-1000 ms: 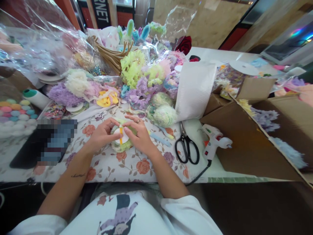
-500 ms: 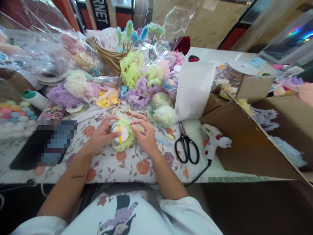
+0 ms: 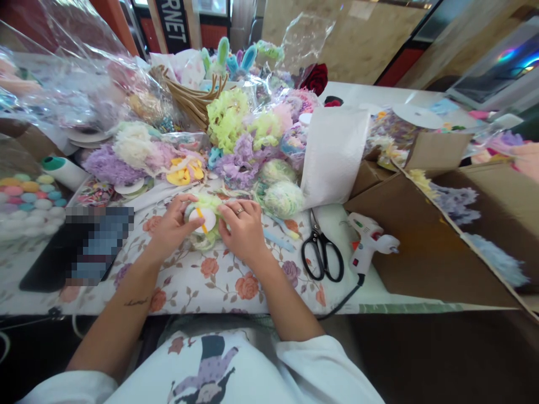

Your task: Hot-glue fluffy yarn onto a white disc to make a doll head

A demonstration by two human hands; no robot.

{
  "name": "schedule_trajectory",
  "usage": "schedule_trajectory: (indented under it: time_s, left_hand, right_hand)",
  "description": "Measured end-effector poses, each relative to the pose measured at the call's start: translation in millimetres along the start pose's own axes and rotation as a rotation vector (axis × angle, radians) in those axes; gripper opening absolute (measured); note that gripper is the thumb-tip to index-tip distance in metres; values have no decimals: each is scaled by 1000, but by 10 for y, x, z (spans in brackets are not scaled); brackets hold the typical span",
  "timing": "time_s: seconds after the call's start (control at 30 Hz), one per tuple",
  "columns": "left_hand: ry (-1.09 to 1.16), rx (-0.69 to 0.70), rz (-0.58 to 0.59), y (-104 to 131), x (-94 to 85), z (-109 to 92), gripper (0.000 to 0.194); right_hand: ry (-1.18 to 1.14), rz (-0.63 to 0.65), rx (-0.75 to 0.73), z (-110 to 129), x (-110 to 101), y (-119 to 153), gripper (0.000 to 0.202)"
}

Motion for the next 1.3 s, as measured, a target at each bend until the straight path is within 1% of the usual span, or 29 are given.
schedule_trajectory:
  time_s: [0.1, 0.2, 0.3, 0.43, 0.57, 0.67, 0.8, 0.93, 1.0, 1.13, 1.3]
  left_hand:
    - [10, 13, -4, -8, 1, 40, 48]
    - [32, 26, -28, -3, 5, 37, 50]
    - [54, 63, -73, 14, -2, -16, 49]
    - [9, 131, -132, 34, -40, -73, 43]
    - [-53, 168, -172, 39, -84, -86, 36]
    - [-43, 197, -173, 33, -88, -118, 32]
    - [71, 172, -127, 5, -63, -102, 29]
    - [100, 135, -98, -14, -62, -49, 40]
    - [105, 106, -95, -16, -64, -22, 42]
    - [183, 2, -103, -15, -50, 33, 42]
    - [367, -140, -120, -6, 12, 70, 48]
  right_hand:
    - [71, 14, -33, 28, 26, -27, 21]
    - [128, -51, -95, 91, -41, -41, 20]
    - [193, -108, -177, 187, -124, -34, 20]
    - [262, -94, -254, 290, -160, -19, 19]
    - [263, -67, -257, 307, -122, 0, 17]
    - [193, -71, -171, 241, -81, 13, 17]
    - [-7, -88, 58, 73, -48, 27, 16]
    - [-157, -40, 251, -67, 19, 25, 14]
    - [-207, -8, 327, -122, 55, 15, 13]
    - [-267, 56, 414, -189, 124, -4, 12]
    - [-306, 76, 429, -227, 151, -19, 12]
Point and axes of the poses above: each hand's wrist, its own y-axis away from the middle knuckle, its own x-axis out of the palm, z = x × y, the point moved 8 cm from there along -y, towards the middle knuckle, and after that the axes turned 5 degrees about -y, right-handed, at the moved point
